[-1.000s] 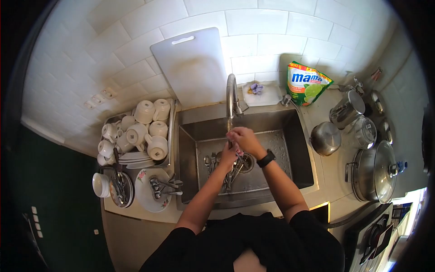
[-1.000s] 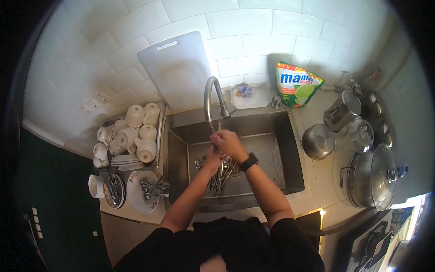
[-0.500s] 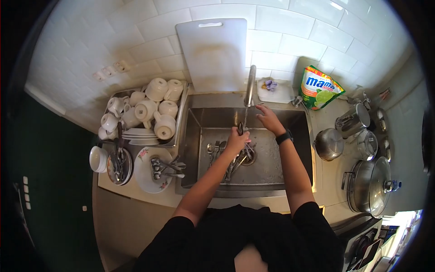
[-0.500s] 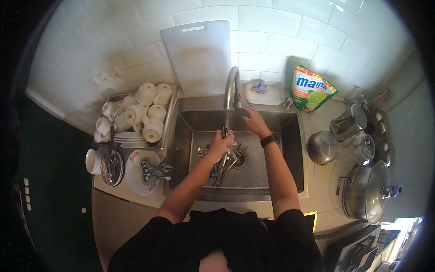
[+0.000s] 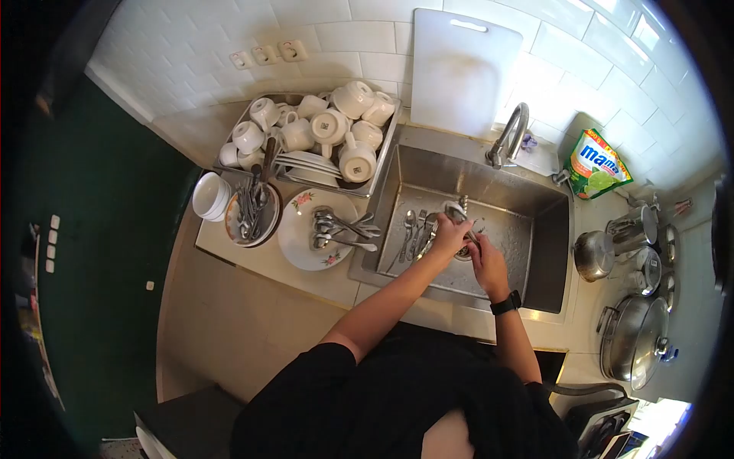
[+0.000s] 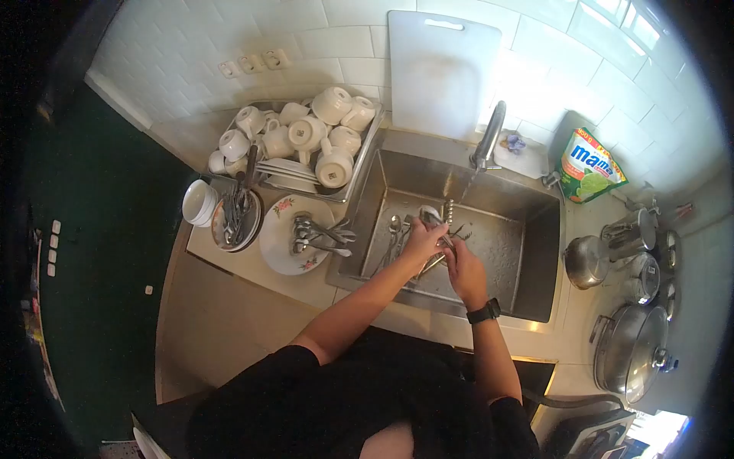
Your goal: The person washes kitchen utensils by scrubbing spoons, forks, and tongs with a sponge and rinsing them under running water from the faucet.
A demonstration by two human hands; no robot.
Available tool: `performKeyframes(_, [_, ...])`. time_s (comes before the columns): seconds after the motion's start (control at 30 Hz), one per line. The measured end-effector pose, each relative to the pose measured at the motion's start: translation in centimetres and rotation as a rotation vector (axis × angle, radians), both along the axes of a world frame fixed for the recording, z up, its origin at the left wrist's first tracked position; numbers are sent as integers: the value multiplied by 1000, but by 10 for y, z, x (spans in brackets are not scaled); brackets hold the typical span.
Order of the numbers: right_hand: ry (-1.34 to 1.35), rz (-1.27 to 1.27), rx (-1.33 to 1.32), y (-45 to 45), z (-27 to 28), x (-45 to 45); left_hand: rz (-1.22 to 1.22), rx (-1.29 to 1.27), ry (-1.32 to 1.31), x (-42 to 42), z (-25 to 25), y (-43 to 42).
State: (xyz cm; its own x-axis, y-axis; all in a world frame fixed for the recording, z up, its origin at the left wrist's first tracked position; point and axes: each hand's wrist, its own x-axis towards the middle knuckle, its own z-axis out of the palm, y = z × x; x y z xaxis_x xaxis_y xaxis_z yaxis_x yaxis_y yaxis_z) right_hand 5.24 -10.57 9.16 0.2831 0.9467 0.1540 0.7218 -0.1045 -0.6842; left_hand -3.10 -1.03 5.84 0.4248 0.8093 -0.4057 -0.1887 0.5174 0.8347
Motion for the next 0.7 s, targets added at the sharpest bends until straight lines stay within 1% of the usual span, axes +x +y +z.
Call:
performKeyframes(0.03, [-59, -26, -73, -1, -3, -3, -43, 86, 32, -5, 1, -1])
performKeyframes(0.07, [-117, -53, -145, -1, -11, -3, -95, 367, 320, -14, 0, -2])
performKeyframes(0.1, [-176, -80, -218, -2, -19, -2, -254, 344, 301, -25, 0, -1])
performKeyframes(0.13, [-212, -115, -230, -4, -29, -2, -412, 319, 280, -38, 4, 1])
performKeyframes(0.2, [-284, -182, -245, -2, -43, -3, -617, 362, 399, -67, 21, -1])
performKeyframes(0.23, [-286, -200, -229, 1, -42, -5, -597, 357, 387, -73, 6, -2])
performKeyframes(0.3, [-286, -233, -211, 2, -42, -14, -562, 332, 362, -86, -46, -5])
performKeyframes(0.33, [-328, -202, -239, 3, -48, -14, -528, 376, 315, -95, -50, -7])
performKeyframes(0.37, [-372, -173, -266, 5, -59, -12, -520, 367, 274, -103, -53, -10])
performKeyframes(0.4, [-416, -145, -289, 8, -59, -15, -512, 362, 233, -111, -50, -11])
performKeyframes(0.5, [-342, -230, -219, 15, -55, -33, -488, 338, 113, -138, -34, -11])
performKeyframes(0.53, [-333, -219, -214, 16, -52, -38, -482, 318, 75, -150, -27, -15])
performKeyframes(0.6, [-314, -202, -202, 21, -46, -47, -474, 369, 56, -174, -14, -16])
performKeyframes(0.63, [-241, -181, -160, 25, -39, -53, -468, 400, 45, -185, -8, -13])
performKeyframes(0.7, [-93, -134, -82, 32, -25, -72, -397, 365, 17, -210, 5, -10])
